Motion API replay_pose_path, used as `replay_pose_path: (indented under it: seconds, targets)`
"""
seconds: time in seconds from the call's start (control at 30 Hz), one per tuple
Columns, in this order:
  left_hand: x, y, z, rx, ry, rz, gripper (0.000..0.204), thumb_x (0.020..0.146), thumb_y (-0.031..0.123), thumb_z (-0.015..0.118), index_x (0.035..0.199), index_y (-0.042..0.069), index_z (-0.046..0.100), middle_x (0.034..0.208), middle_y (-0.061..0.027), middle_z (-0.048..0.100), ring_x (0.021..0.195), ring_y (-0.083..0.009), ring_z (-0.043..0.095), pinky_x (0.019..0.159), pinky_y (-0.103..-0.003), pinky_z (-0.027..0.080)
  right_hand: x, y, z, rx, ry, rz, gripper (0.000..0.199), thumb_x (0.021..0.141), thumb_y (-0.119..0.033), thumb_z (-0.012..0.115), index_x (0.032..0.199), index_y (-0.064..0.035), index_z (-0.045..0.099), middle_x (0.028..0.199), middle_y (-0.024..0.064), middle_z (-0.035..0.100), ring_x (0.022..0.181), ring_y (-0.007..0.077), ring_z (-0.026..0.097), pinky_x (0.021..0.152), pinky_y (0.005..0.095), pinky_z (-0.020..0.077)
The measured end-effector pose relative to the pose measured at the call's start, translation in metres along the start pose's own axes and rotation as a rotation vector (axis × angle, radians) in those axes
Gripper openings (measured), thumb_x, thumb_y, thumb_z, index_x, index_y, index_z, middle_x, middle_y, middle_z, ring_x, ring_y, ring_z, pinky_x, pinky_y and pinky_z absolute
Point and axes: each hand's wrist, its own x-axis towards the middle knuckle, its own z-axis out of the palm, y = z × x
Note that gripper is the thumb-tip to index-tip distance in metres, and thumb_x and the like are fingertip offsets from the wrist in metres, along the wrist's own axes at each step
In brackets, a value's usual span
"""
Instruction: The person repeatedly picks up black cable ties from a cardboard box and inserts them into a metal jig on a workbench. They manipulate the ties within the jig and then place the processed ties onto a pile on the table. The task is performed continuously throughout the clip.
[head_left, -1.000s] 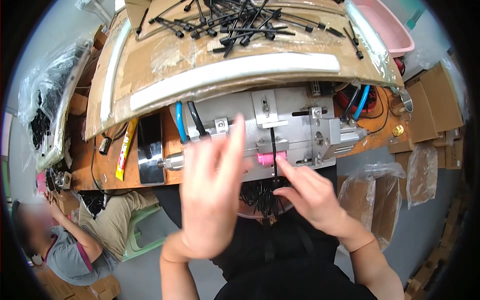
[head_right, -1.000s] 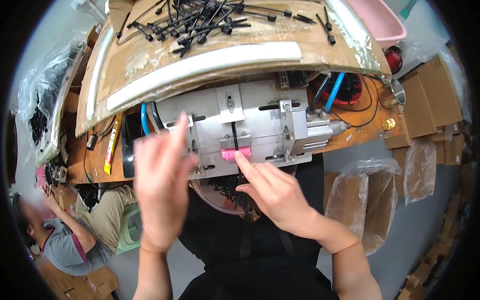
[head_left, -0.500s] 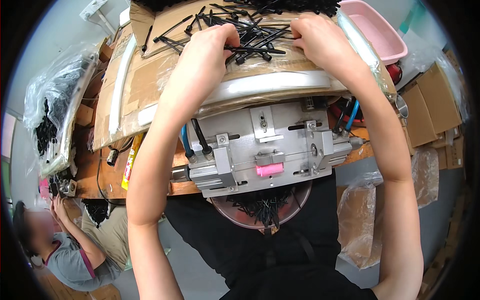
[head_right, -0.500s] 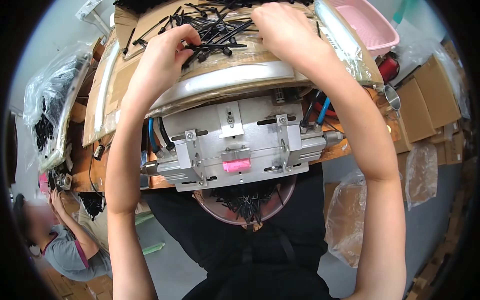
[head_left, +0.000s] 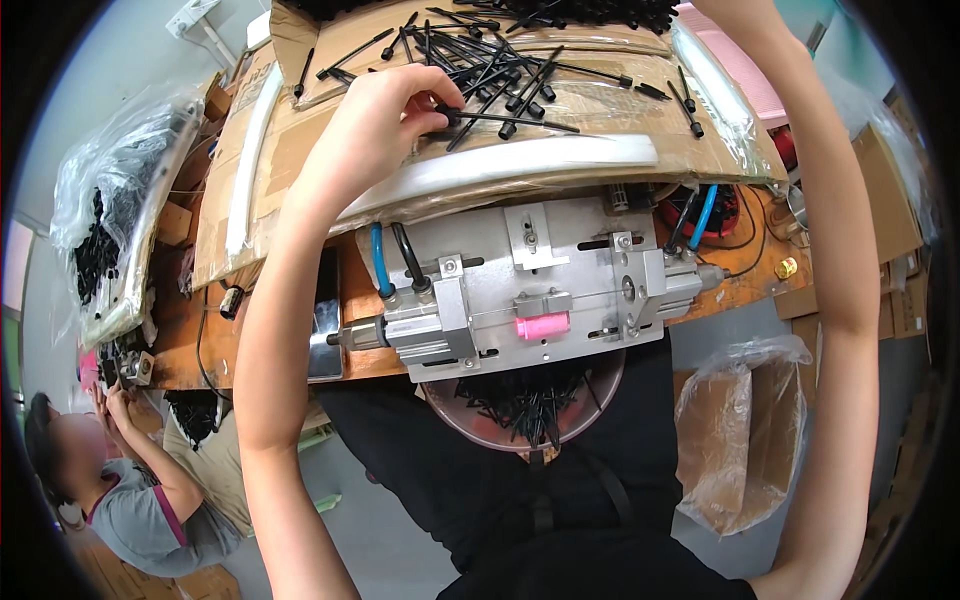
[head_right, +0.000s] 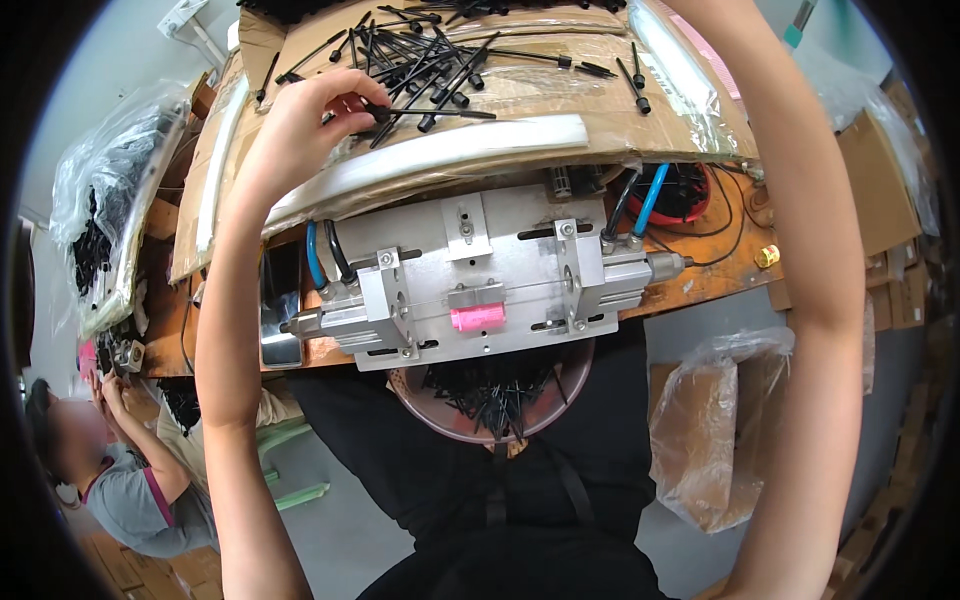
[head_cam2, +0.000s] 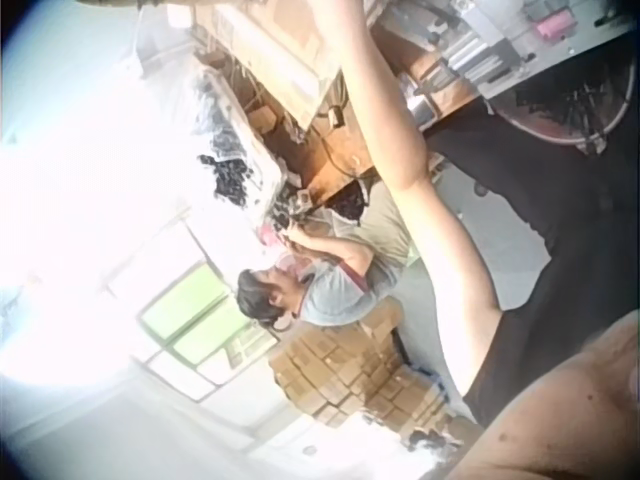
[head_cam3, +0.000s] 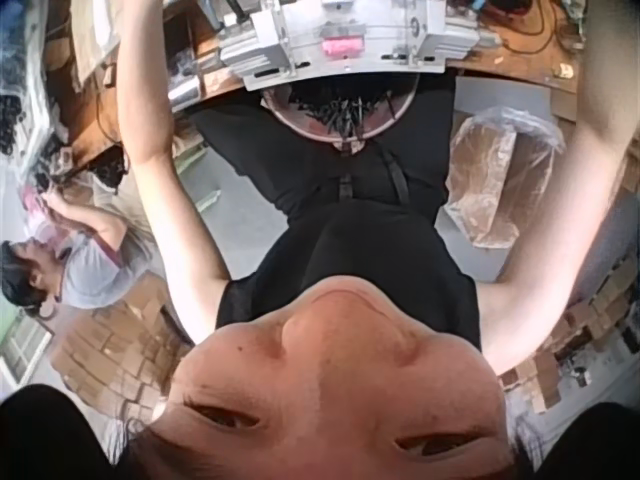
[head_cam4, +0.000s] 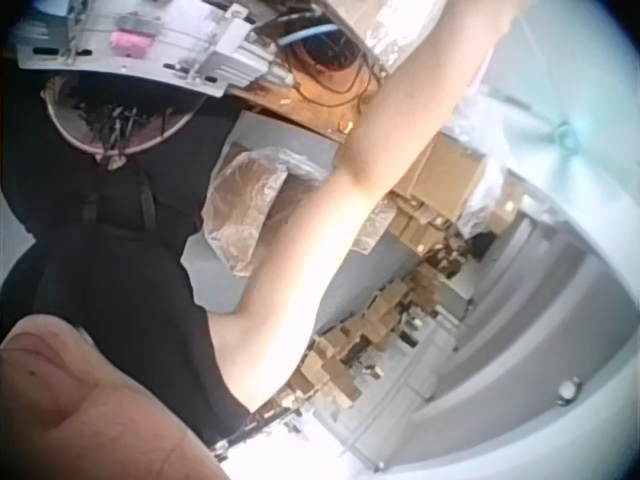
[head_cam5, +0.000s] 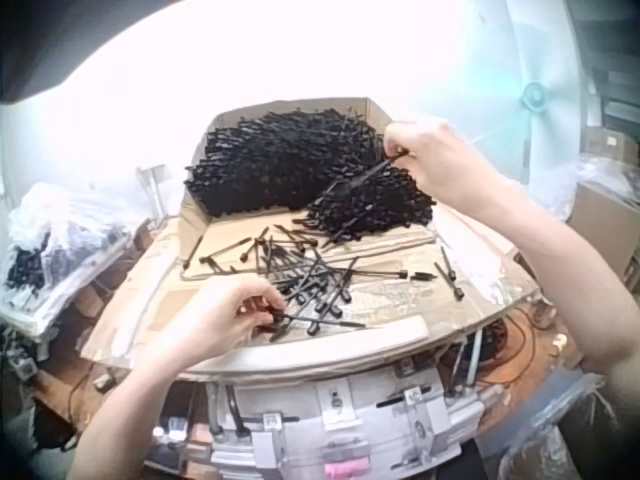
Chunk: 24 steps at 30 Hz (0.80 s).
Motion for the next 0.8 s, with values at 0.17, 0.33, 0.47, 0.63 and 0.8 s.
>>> replay_pose_path:
  seconds: [0.17,0.33,0.47,0.63,0.8]
  targets:
    - [-0.007,0.003,-0.002,0.007,0.118,0.043,0.020,0.078,0.002,0.073,0.098,0.004,0.070,0.089,-0.0053,0.068,0.075,-0.0147,0.060,0.072,-0.028,0.050,-0.024,-0.025,-0.029,0.430,-0.001,0.567,0.012,0.090,-0.006,0.062,0.098,0.0020,0.065,0.071,0.0051,0.061,0.065,0.0097,0.055,0.058,0.0253,0.0443]
    - [-0.017,0.000,-0.007,0.012,0.228,0.049,0.019,0.078,0.002,0.073,0.096,0.005,0.069,0.087,-0.0065,0.066,0.073,-0.0169,0.059,0.069,-0.029,0.049,-0.052,-0.046,-0.039,0.733,0.176,0.808,0.014,0.093,-0.013,0.063,0.098,-0.0004,0.067,0.075,-0.0006,0.062,0.067,0.0055,0.054,0.058,0.0206,0.0424]
    - [-0.051,0.029,-0.015,0.132,0.446,-0.015,0.020,0.078,0.000,0.071,0.097,0.006,0.069,0.086,-0.0056,0.065,0.072,-0.0152,0.057,0.069,-0.028,0.048,-0.076,-0.066,-0.039,0.815,0.242,0.784,0.012,0.093,-0.009,0.060,0.099,0.0001,0.066,0.081,0.0075,0.066,0.072,0.0155,0.061,0.063,0.0281,0.0473]
    - [-0.152,0.125,0.056,0.093,0.352,-0.073,0.063,0.069,-0.012,0.063,0.131,-0.005,0.057,0.094,-0.0091,0.066,0.074,-0.0182,0.058,0.069,-0.029,0.048,-0.153,-0.073,-0.071,1.114,0.101,0.822,0.024,0.102,-0.013,0.053,0.117,0.0038,0.061,0.095,0.0058,0.063,0.078,0.0086,0.053,0.067,0.0219,0.0424]
    - [-0.177,0.157,0.134,0.171,0.182,-0.189,0.054,0.080,0.002,0.064,0.132,-0.007,0.053,0.092,-0.0074,0.054,0.075,-0.0187,0.050,0.067,-0.031,0.042,-0.150,-0.123,-0.059,1.330,0.227,0.846,0.025,0.100,-0.016,0.058,0.116,0.0032,0.061,0.091,0.0123,0.068,0.073,0.0104,0.059,0.063,0.0215,0.0457]
